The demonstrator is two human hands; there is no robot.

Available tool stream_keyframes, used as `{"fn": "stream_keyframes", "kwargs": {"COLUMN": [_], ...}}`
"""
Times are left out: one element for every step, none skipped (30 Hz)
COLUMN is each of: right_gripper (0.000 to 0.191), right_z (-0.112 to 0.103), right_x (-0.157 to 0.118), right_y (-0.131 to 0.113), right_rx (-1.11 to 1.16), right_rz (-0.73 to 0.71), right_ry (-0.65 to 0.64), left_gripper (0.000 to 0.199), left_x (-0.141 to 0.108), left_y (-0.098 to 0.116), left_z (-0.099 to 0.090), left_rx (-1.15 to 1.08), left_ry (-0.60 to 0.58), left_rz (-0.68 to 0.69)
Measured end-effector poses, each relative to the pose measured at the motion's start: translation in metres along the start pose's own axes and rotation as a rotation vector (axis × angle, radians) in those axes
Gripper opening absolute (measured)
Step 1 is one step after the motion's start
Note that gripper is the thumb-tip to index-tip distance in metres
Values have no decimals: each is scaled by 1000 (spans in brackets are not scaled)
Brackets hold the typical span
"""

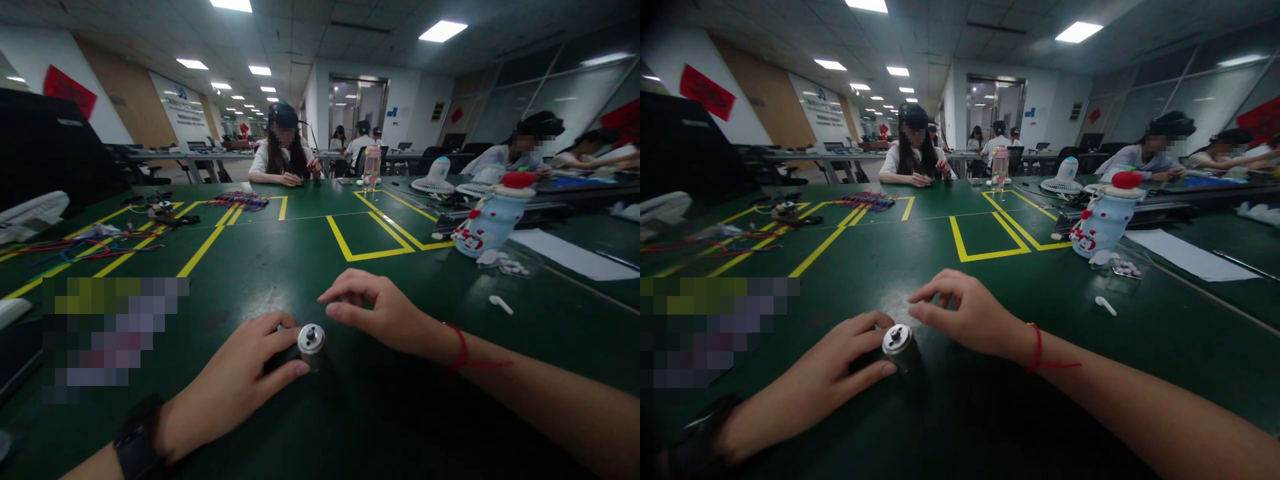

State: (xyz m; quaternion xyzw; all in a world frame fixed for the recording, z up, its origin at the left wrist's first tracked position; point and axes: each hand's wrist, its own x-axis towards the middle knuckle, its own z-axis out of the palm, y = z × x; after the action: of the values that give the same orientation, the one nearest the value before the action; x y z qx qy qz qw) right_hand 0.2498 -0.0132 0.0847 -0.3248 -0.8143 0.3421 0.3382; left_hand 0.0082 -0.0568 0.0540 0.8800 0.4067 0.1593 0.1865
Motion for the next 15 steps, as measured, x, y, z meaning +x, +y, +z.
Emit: {"fn": "stream_keyframes", "kwargs": {"right_gripper": [26,27,26,25,25,26,28,29,31,32,32,31,30,29,29], "right_z": [-6,-12,-19,-25,-31,-37,-41,-43,-44,-44,-43,-42,-41,-39,-38], "right_x": [1,2,2,3,3,4,5,5,6,6,7,7,6,6,6], "right_y": [9,19,30,41,51,60,67,73,76,78,78,78,77,76,76], "right_rx": [23,43,65,70,76,81,88,97,105,111,115,114,110,103,93], "right_rz": [51,108,162,212,261,289,311,323,329,333,335,335,334,332,329], "right_ry": [43,88,134,178,239,280,318,347,361,367,365,355,343,331,321], "left_gripper": [15,15,15,15,15,15,16,16,16,16,16,16,16,16,16], "left_x": [0,0,1,1,2,3,3,4,4,3,3,3,3,2,2], "left_y": [0,1,2,3,4,5,5,6,6,6,6,5,5,4,4], "left_z": [0,0,-1,-1,-2,-3,-4,-4,-4,-4,-4,-3,-3,-2,-1], "left_rx": [-4,-9,-13,-16,-18,-19,-19,-21,-20,-21,-19,-15,-15,-15,-16], "left_ry": [-7,-13,-17,-19,-22,-23,-24,-23,-24,-33,-26,-26,-23,-20,-19], "left_rz": [-3,-3,-2,-2,-1,-2,-4,-2,-5,-3,2,0,1,1,0]}}
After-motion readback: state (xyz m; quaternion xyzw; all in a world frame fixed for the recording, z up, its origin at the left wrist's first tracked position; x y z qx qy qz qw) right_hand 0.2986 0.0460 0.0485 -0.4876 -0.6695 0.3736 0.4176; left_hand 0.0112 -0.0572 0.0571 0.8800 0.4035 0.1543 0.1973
